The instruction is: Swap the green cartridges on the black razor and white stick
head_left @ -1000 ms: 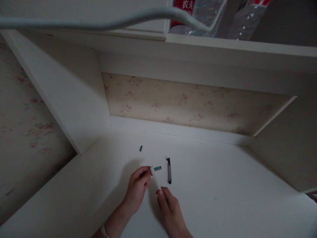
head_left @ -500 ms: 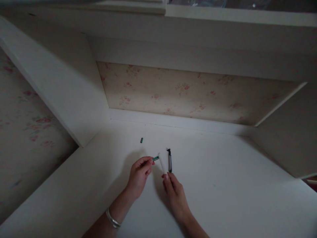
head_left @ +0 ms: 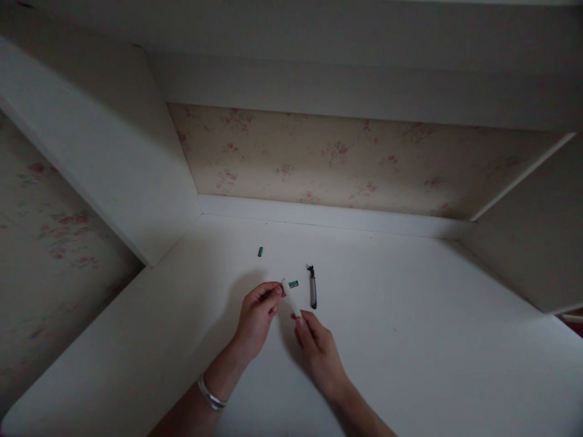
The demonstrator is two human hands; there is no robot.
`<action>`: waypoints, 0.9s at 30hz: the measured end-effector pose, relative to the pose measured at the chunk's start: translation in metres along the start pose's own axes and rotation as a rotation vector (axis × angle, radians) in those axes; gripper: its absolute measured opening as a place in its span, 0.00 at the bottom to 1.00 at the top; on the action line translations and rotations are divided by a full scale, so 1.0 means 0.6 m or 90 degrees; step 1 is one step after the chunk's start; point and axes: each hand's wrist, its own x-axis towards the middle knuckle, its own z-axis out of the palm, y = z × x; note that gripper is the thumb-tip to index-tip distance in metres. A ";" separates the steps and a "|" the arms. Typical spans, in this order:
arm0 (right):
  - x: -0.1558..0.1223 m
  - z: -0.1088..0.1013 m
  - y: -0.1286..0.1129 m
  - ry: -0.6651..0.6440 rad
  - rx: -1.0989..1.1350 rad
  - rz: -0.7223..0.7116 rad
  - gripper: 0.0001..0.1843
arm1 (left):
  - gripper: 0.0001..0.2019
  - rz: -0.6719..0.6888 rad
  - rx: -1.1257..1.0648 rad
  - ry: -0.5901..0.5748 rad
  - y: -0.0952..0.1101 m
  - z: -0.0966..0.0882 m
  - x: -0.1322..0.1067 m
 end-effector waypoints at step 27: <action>0.002 0.003 -0.008 0.011 -0.038 -0.021 0.21 | 0.08 0.007 0.005 0.002 -0.001 -0.001 0.002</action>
